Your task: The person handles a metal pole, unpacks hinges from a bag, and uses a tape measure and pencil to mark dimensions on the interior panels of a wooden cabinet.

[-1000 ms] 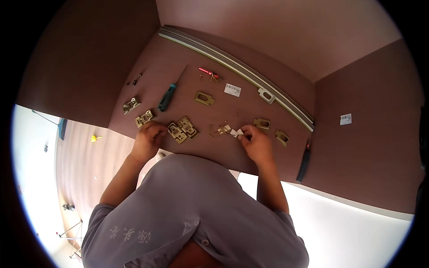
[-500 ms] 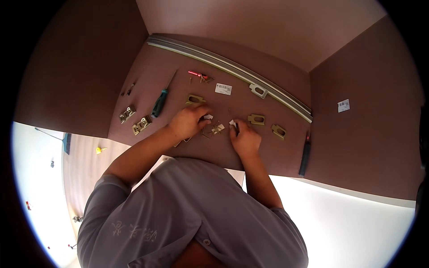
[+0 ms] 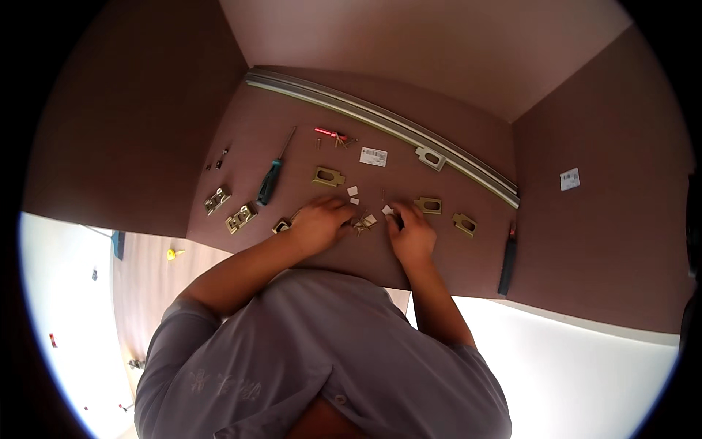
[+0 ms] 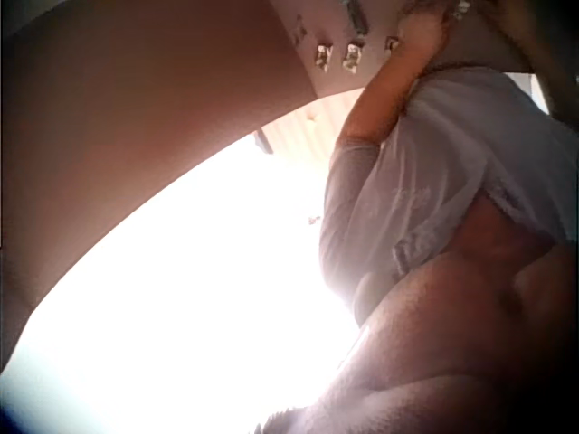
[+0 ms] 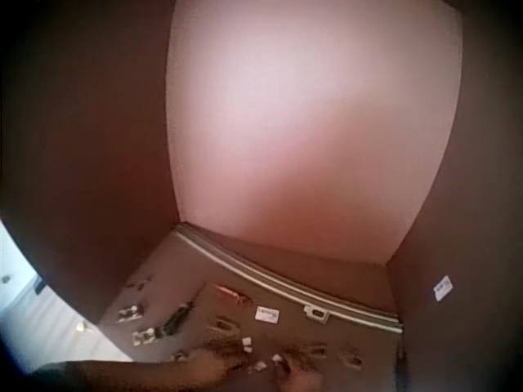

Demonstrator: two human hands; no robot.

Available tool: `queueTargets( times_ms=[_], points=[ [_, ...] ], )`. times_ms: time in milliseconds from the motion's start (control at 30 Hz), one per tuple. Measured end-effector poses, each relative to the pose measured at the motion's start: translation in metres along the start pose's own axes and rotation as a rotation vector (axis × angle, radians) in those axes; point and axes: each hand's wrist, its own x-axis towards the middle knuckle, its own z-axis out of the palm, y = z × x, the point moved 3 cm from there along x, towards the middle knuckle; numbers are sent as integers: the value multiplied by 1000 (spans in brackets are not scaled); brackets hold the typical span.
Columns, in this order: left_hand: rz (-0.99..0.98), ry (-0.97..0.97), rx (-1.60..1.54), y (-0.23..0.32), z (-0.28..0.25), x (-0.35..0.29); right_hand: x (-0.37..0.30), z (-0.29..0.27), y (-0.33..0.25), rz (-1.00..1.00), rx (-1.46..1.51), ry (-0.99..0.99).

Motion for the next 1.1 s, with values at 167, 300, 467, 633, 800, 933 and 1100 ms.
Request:
queueTargets(
  times_ms=[167,300,467,633,800,933,1100],
  points=[
    [84,124,-97,1,-14,-8,-3,-5,1,-44,70,85],
    [38,183,-62,-17,-36,-68,-4,-5,3,-38,103,61],
    [49,170,9,-35,-34,-125,-2,-1,-6,-78,55,20],
    [-14,220,68,-51,-43,-141,0,-5,-6,-123,-2,22],
    [-151,305,137,-64,-45,-147,0,-3,-6,-111,23,19],
    [-244,320,153,-68,-46,-140,-3,-6,-6,-94,23,41],
    [-336,350,236,-83,-46,-131,-6,-1,0,-95,11,63]
  ],
)
